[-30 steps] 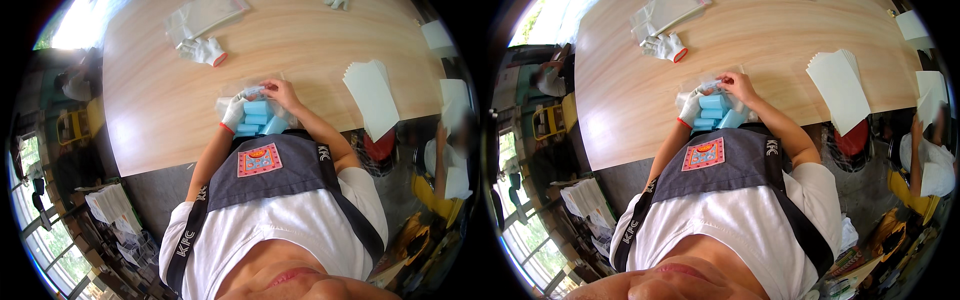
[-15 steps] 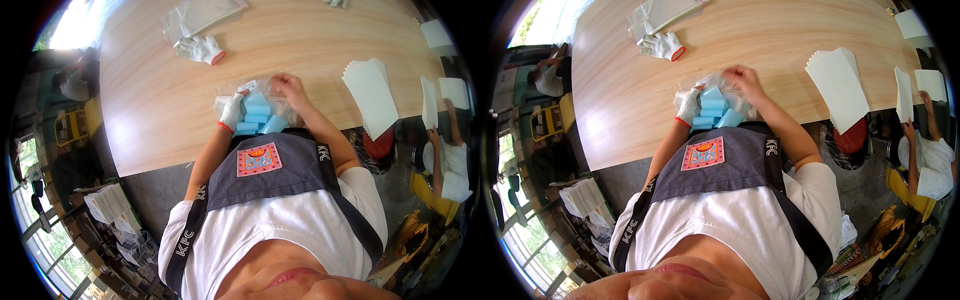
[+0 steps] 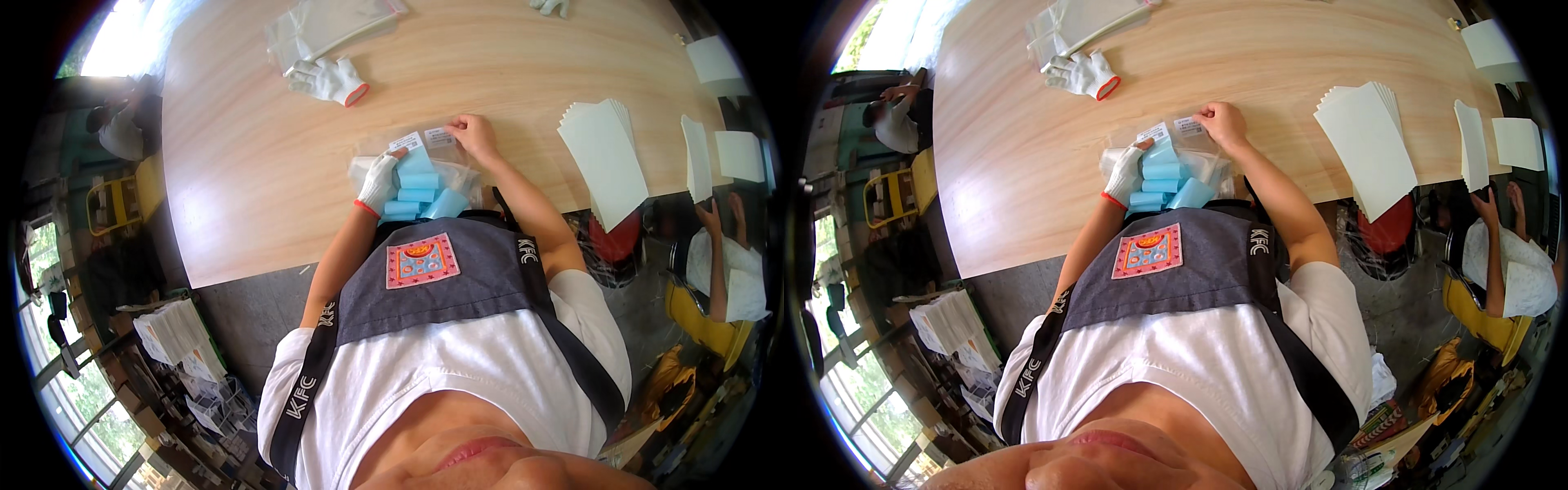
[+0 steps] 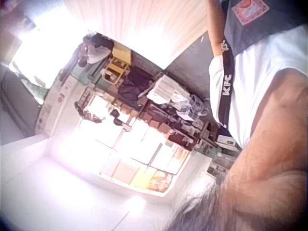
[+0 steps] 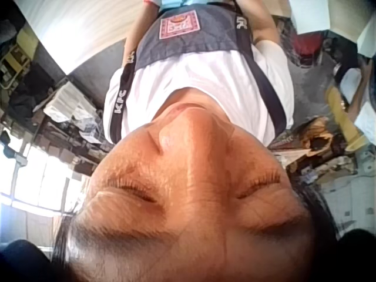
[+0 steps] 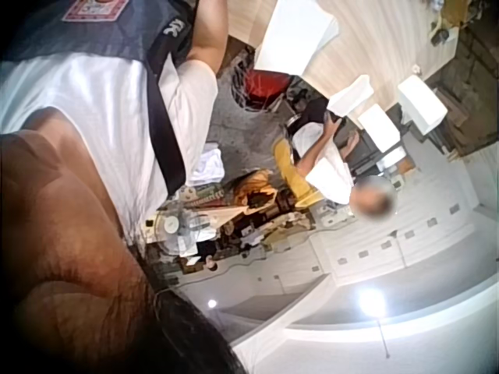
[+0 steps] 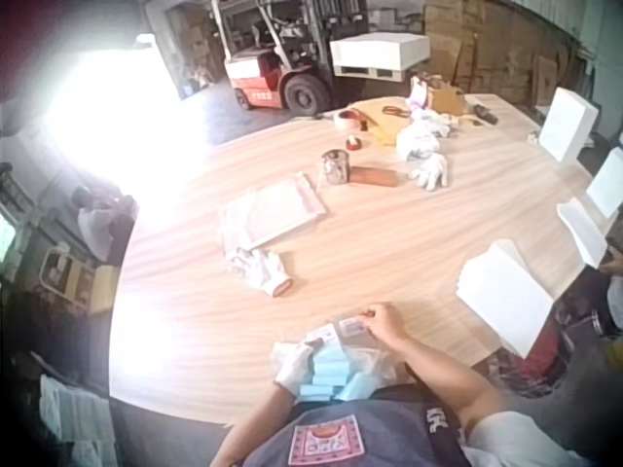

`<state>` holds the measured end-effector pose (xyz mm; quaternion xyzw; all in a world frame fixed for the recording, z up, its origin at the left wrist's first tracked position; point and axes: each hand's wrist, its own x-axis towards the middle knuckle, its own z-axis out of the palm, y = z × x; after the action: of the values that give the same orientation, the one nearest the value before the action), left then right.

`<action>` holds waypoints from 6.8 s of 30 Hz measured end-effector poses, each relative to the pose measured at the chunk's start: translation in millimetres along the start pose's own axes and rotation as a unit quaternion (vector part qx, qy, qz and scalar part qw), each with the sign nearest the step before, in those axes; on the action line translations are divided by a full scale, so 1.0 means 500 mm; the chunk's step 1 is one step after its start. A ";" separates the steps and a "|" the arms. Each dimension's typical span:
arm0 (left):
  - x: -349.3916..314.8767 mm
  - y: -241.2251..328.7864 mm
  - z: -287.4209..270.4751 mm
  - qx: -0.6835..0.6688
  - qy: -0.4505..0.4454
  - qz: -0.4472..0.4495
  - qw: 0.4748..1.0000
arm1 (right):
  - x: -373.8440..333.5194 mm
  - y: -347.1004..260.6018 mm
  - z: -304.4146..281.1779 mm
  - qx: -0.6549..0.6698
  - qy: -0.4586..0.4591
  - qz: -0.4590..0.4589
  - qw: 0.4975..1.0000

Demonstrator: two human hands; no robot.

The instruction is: The person places white rectangular sheets into clear plastic bags on a wooden table. They handle the items one at a time, opening the bags and inserting the sheets before moving the completed packages aside.

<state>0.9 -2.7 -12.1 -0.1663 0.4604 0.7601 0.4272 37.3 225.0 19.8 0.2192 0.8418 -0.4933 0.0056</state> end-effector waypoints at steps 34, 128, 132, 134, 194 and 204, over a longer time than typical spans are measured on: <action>-0.102 0.086 0.111 0.013 -0.010 0.104 0.994 | -0.139 0.016 -0.035 -0.072 -0.152 -0.416 0.894; -0.095 0.037 0.093 0.386 -0.131 0.190 0.893 | 0.036 0.029 -0.039 0.081 0.073 -0.132 0.985; -0.088 0.033 0.083 0.387 -0.132 0.200 0.890 | 0.018 0.014 -0.028 -0.118 0.110 -0.209 0.965; -0.087 0.033 0.082 0.382 -0.131 0.197 0.893 | 0.010 -0.006 -0.030 -0.010 0.026 -0.125 0.992; -0.158 0.092 0.125 0.280 -0.132 0.215 0.926 | -0.083 0.027 -0.020 0.259 -0.153 -0.185 0.936; -0.037 0.071 0.077 0.595 -0.061 0.239 0.765 | -0.153 -0.062 -0.079 0.108 -0.048 -0.252 0.961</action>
<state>-11.5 12.9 39.6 0.2828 0.8182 0.4202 0.2720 102.8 217.1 83.0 -0.0246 0.8101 -0.5769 -0.1018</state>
